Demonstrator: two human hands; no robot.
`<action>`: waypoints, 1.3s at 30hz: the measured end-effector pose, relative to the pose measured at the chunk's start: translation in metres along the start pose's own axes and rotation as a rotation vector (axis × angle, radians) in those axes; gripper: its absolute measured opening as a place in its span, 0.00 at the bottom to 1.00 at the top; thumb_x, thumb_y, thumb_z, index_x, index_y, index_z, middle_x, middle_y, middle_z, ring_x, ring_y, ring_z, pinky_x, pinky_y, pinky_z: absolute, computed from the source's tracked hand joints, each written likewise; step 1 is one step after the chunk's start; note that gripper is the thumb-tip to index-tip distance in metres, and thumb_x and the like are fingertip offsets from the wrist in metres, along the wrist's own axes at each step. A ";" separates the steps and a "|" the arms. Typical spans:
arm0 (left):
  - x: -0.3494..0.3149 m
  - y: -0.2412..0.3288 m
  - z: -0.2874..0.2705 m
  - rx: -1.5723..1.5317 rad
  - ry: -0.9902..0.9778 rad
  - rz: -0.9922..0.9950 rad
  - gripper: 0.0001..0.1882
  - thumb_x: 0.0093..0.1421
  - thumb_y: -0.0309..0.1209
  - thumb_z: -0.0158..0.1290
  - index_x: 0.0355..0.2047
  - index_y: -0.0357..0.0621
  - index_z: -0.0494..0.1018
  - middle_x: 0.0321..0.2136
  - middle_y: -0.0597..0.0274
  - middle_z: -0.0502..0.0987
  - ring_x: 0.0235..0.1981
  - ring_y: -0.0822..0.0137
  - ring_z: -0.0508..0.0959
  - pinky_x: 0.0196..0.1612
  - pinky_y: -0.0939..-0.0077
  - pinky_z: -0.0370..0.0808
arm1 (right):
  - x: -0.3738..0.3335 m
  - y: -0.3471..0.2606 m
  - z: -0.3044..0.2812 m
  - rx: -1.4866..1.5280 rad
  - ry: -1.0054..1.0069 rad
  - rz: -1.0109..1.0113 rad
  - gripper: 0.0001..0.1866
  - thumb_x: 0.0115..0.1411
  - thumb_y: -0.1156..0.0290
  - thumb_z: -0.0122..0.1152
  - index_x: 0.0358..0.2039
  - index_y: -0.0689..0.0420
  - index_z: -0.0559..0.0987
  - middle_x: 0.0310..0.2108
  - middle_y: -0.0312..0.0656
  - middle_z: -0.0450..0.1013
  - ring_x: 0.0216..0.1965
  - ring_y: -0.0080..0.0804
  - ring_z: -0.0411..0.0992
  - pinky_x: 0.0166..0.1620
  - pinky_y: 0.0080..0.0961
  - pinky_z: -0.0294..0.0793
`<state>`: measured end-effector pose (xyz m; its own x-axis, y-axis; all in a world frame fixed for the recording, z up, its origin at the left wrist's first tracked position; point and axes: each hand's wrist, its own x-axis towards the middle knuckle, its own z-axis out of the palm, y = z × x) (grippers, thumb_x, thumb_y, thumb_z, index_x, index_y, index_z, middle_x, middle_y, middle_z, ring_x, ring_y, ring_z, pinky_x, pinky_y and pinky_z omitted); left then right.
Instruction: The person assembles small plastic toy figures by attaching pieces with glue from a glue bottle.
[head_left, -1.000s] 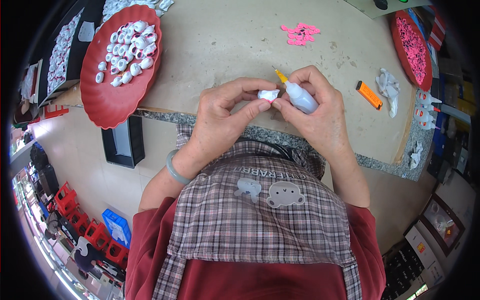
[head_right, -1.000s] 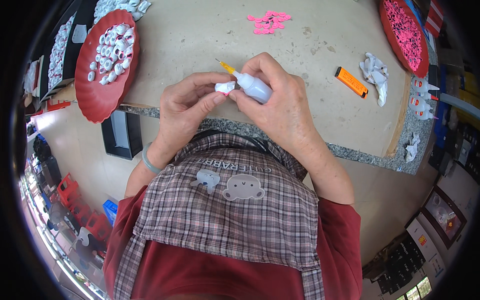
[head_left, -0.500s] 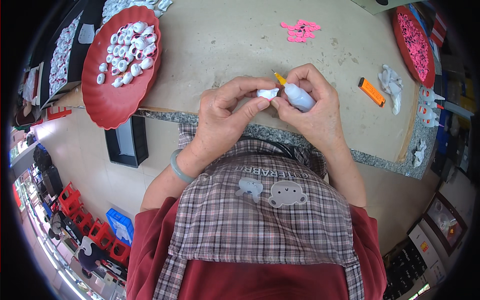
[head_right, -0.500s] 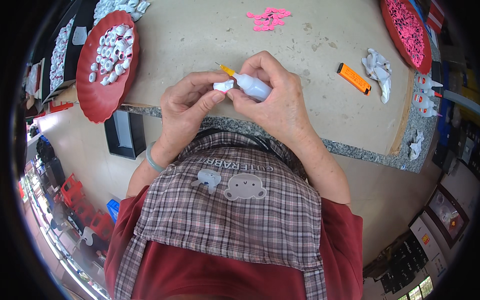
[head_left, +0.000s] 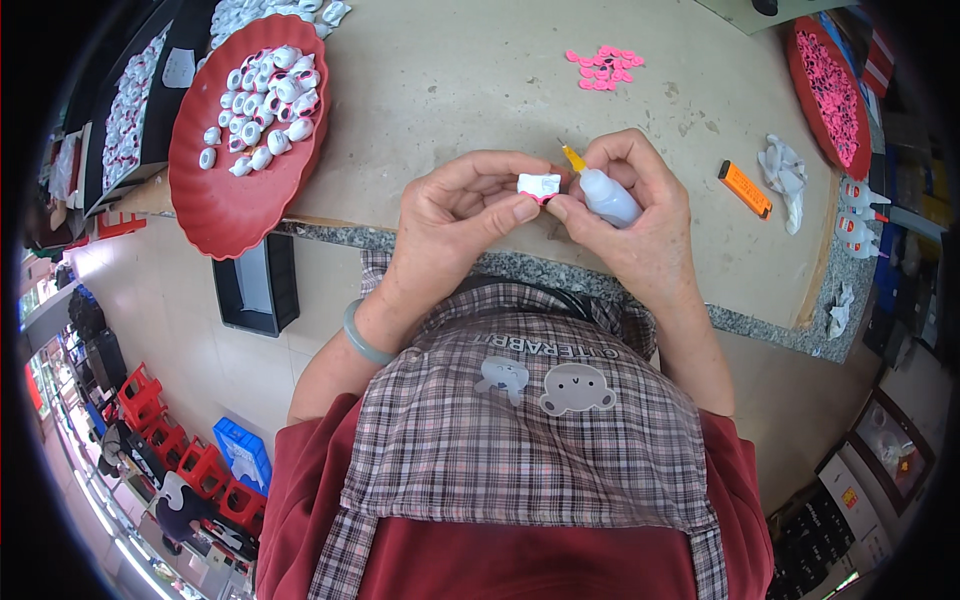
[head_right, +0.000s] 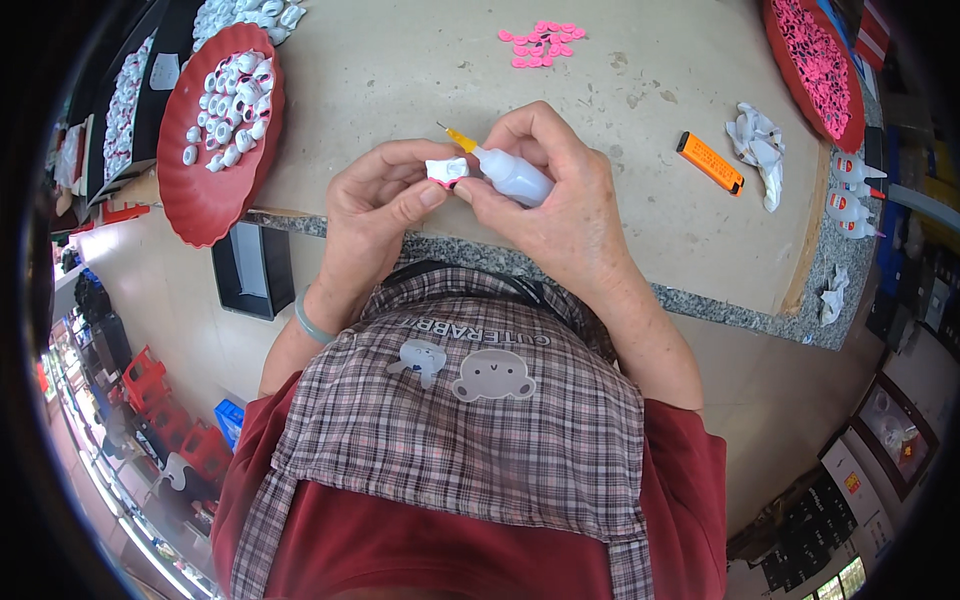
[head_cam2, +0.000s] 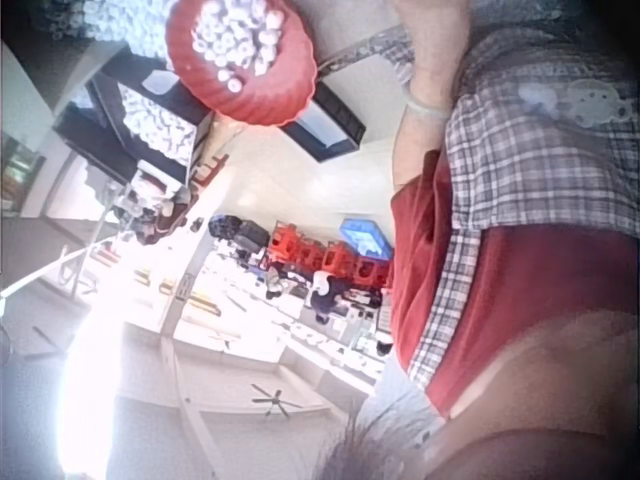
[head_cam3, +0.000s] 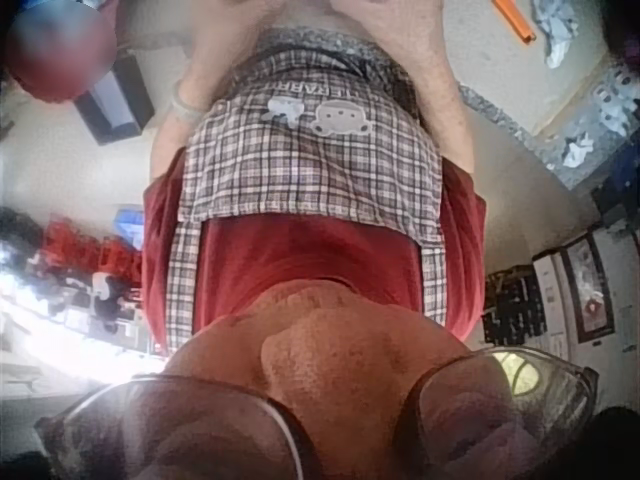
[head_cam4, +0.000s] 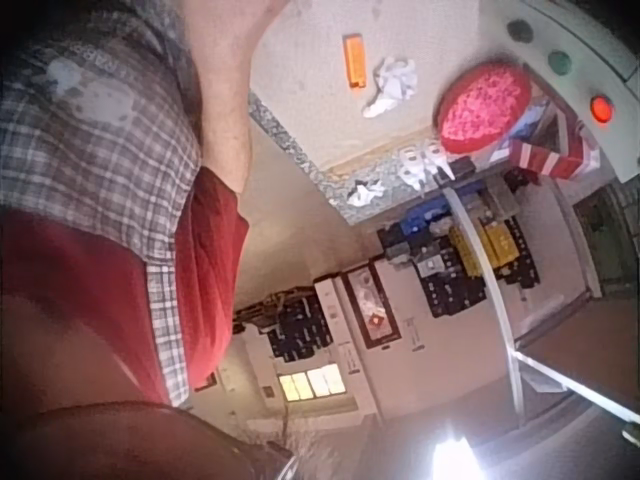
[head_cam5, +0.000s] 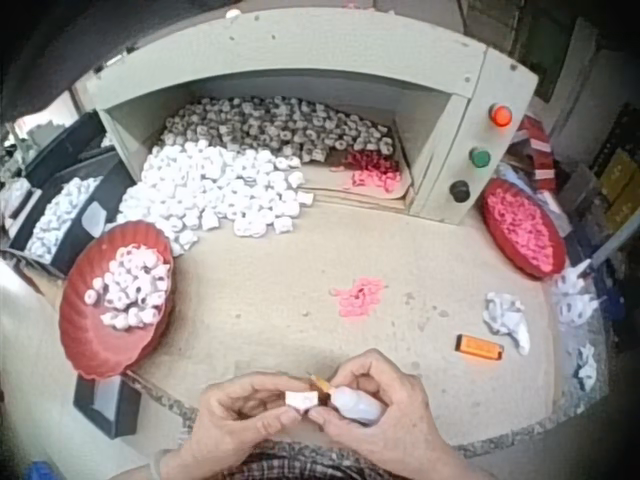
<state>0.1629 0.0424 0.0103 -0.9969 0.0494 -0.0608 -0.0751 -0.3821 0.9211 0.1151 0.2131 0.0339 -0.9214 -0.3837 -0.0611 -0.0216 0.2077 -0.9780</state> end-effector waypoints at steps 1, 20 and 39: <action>0.001 -0.002 -0.002 -0.104 -0.015 -0.026 0.14 0.58 0.21 0.53 0.45 0.32 0.71 0.39 0.50 0.77 0.43 0.65 0.77 0.48 0.74 0.75 | -0.001 -0.002 0.001 0.022 0.007 0.003 0.14 0.49 0.75 0.67 0.32 0.57 0.68 0.23 0.34 0.74 0.25 0.14 0.69 0.29 0.15 0.68; 0.000 -0.013 -0.012 -0.619 -0.121 -0.227 0.17 0.58 0.27 0.54 0.47 0.37 0.69 0.45 0.54 0.73 0.48 0.63 0.73 0.54 0.69 0.71 | -0.009 -0.003 0.009 0.134 0.012 -0.059 0.12 0.54 0.79 0.61 0.41 0.63 0.75 0.23 0.33 0.71 0.20 0.12 0.66 0.22 0.10 0.64; 0.001 -0.008 -0.011 0.005 -0.025 0.117 0.13 0.53 0.14 0.54 0.41 0.31 0.73 0.41 0.54 0.72 0.43 0.65 0.75 0.47 0.74 0.75 | -0.009 0.022 0.022 0.148 0.127 -0.030 0.08 0.50 0.76 0.64 0.29 0.58 0.73 0.20 0.32 0.71 0.23 0.14 0.67 0.26 0.14 0.67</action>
<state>0.1622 0.0355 -0.0011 -0.9980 0.0281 0.0571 0.0420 -0.3821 0.9232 0.1319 0.2013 0.0082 -0.9630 -0.2690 -0.0152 -0.0008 0.0593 -0.9982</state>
